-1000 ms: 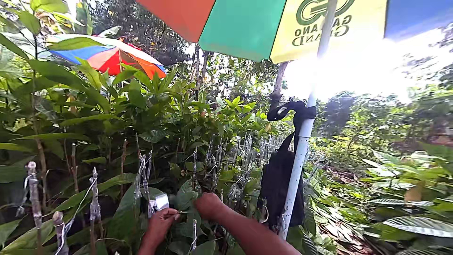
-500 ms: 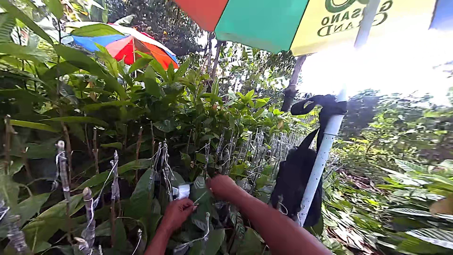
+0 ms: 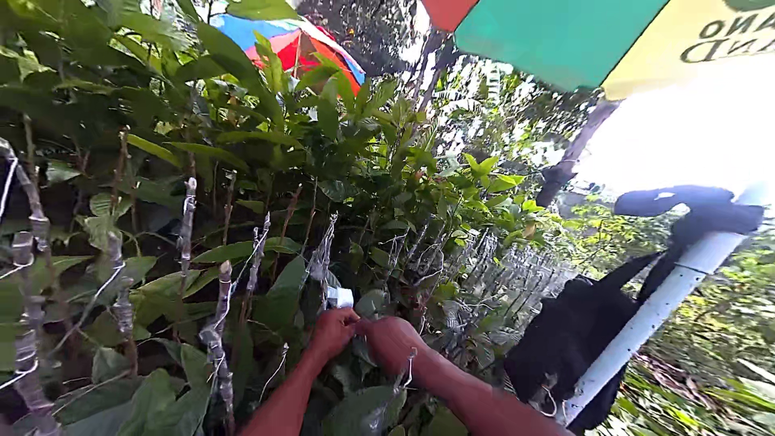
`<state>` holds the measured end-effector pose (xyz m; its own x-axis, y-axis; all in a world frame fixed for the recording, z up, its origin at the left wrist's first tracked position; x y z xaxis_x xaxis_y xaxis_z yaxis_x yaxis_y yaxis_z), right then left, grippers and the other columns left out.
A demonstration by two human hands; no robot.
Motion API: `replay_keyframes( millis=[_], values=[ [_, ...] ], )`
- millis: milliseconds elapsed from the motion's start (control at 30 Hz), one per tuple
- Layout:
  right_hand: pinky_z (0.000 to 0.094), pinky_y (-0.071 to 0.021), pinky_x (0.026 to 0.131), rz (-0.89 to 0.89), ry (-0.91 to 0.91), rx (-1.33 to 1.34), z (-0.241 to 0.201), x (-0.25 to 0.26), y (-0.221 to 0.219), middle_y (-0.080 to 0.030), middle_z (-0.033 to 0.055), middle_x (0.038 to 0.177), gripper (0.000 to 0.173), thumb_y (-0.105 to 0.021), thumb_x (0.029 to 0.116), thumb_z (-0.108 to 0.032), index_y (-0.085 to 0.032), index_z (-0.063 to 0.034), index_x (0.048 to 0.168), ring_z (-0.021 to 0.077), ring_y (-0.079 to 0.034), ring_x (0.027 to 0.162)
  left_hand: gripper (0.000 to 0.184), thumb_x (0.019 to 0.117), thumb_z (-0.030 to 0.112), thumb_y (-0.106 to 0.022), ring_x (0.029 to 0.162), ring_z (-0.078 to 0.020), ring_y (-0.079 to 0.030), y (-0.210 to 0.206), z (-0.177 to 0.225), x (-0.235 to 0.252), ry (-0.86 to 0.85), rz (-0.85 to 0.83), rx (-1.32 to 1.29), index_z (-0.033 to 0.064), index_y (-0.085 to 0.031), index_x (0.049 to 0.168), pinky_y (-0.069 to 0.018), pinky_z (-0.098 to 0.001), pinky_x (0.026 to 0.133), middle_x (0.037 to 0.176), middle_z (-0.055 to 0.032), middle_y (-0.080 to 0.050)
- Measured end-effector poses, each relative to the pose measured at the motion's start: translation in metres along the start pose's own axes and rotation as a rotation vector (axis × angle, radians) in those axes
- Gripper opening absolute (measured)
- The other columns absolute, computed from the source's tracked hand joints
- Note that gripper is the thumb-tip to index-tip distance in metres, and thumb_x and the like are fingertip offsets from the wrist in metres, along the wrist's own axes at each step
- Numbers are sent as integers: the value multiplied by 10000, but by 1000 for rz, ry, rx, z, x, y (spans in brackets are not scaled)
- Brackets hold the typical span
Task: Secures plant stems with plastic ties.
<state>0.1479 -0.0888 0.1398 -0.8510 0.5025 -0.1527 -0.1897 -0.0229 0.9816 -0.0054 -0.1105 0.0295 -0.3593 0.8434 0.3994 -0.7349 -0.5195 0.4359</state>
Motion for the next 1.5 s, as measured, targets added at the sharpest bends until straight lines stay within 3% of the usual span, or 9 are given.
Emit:
replay_keyframes(
  millis=[200, 333, 633, 767, 900, 1167, 1267, 1333, 1500],
  values=[
    [332, -520, 723, -114, 87, 742, 63, 24, 35, -632, 79, 1366, 390, -477, 1055, -108, -517, -84, 1442, 123, -655, 925, 289, 978, 269, -661, 1031, -342, -681, -16, 7, -1, -132, -240, 217, 10, -730, 1089, -504, -565, 972, 1043, -185, -720],
    [610, -441, 1085, -95, 47, 256, 87, 30, -6, -644, 128, 1382, 389, -580, 1021, -154, -602, -92, 1405, 327, -603, 1285, 307, 962, 336, -662, 904, -272, -686, -1, -1, 0, -100, -82, 137, 40, -730, 1004, -540, -512, 876, 932, -131, -713],
    [652, -520, 869, -72, 67, 62, -11, -17, 10, -692, 245, 1095, 323, -576, 994, -114, -611, -57, 1310, 446, -675, 1033, 181, 925, 170, -687, 870, -202, -693, -15, 8, 5, -68, 43, -86, 12, -731, 1001, -558, -429, 859, 922, -107, -724],
    [328, -511, 675, -133, 134, 595, 48, 14, 40, -686, 92, 1229, 331, -491, 1047, -98, -581, -70, 1365, 123, -642, 818, 287, 947, 231, -705, 1028, -286, -683, -23, 10, 1, -105, -206, 26, 6, -716, 1125, -521, -518, 978, 1075, -162, -718],
    [602, -423, 1105, -181, 75, 231, 89, 31, -6, -591, 143, 1450, 436, -545, 998, -43, -590, -86, 1430, 334, -563, 1331, 247, 929, 270, -717, 850, -209, -702, -5, -1, 0, -82, -114, -27, 34, -727, 1001, -570, -455, 857, 940, -103, -724],
    [644, -523, 882, -38, 100, 121, -4, -25, 2, -709, 224, 1065, 338, -605, 1007, -195, -620, -76, 1324, 428, -688, 1006, 182, 927, 191, -710, 858, -206, -696, -6, 11, 6, 30, 45, -103, 31, -721, 1013, -568, -443, 844, 933, -100, -720],
    [425, -564, 776, -21, 188, 522, 18, -5, 32, -713, 129, 1107, 304, -576, 1016, -126, -631, -30, 1298, 206, -686, 869, 327, 958, 227, -682, 1073, -346, -682, -18, 18, -3, -94, -181, 77, 11, -704, 1201, -509, -578, 987, 1126, -201, -712],
    [356, -530, 793, -47, 119, 624, 63, 16, 31, -643, 86, 1352, 386, -507, 1052, -130, -520, -69, 1433, 144, -657, 1010, 289, 937, 287, -714, 926, -284, -689, -20, 11, -5, -175, -201, 82, 14, -736, 1030, -531, -526, 911, 967, -151, -724],
    [668, -471, 993, -58, -45, 52, 75, 10, -6, -711, 140, 1217, 330, -632, 1005, -307, -662, -128, 1281, 377, -650, 1180, 256, 938, 305, -700, 839, -246, -692, 6, 8, -1, -29, 44, 38, 52, -727, 970, -554, -507, 839, 880, -102, -711]
  ],
)
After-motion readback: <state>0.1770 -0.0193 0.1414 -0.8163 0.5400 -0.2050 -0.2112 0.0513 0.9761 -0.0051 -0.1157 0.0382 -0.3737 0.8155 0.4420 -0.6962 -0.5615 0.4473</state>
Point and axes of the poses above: each hand's wrist, its own x-axis towards the middle knuckle, its own y-axis out of the back of the hand, z = x × y, the point moved 1 cm from there along x, towards the middle knuckle
